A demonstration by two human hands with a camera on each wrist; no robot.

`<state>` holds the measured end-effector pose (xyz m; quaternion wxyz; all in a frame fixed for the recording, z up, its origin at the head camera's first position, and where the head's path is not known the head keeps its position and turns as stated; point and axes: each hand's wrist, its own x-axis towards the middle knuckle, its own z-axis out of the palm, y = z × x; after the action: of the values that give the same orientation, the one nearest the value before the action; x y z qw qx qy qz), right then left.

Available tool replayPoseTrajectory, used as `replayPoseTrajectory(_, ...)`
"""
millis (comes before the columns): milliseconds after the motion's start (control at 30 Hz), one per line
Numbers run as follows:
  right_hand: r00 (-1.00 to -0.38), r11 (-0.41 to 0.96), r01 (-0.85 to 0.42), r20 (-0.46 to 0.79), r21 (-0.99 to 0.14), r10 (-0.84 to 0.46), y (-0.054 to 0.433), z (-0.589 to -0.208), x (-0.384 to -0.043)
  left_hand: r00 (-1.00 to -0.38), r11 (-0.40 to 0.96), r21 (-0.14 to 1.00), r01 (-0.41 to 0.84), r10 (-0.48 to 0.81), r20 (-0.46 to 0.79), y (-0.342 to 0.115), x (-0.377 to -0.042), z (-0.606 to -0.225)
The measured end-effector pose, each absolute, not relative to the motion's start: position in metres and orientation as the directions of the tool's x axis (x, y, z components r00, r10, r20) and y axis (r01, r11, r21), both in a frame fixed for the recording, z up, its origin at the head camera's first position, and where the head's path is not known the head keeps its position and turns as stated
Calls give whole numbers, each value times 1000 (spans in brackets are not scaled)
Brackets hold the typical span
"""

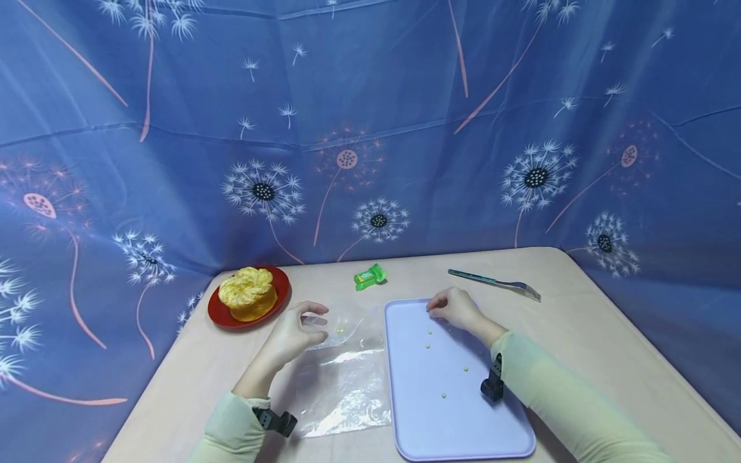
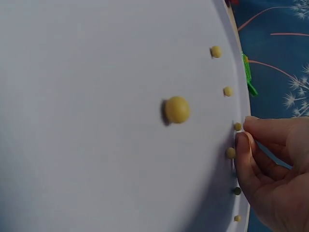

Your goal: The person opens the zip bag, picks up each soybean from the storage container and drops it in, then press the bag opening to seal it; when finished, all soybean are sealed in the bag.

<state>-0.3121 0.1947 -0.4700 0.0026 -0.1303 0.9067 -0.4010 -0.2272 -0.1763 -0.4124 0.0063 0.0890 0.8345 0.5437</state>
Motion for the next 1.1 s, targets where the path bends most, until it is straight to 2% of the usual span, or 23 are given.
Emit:
replayPoseTrajectory(267,-964,691,-254,119,-677,-237,192,-472,-311,-984,386,913,129,166,69,-177,-227,-413)
replayPoseTrajectory(600,-973,688,-219,103,-692,-206,189,-472,-313,-984,397,906,144,153,89,-176,-228,-414)
replayPoseTrajectory(1100,-949,515,-271,137,-813,-283,142,-427,-307,-984,396,906,147,149,94,-176,-226,-412)
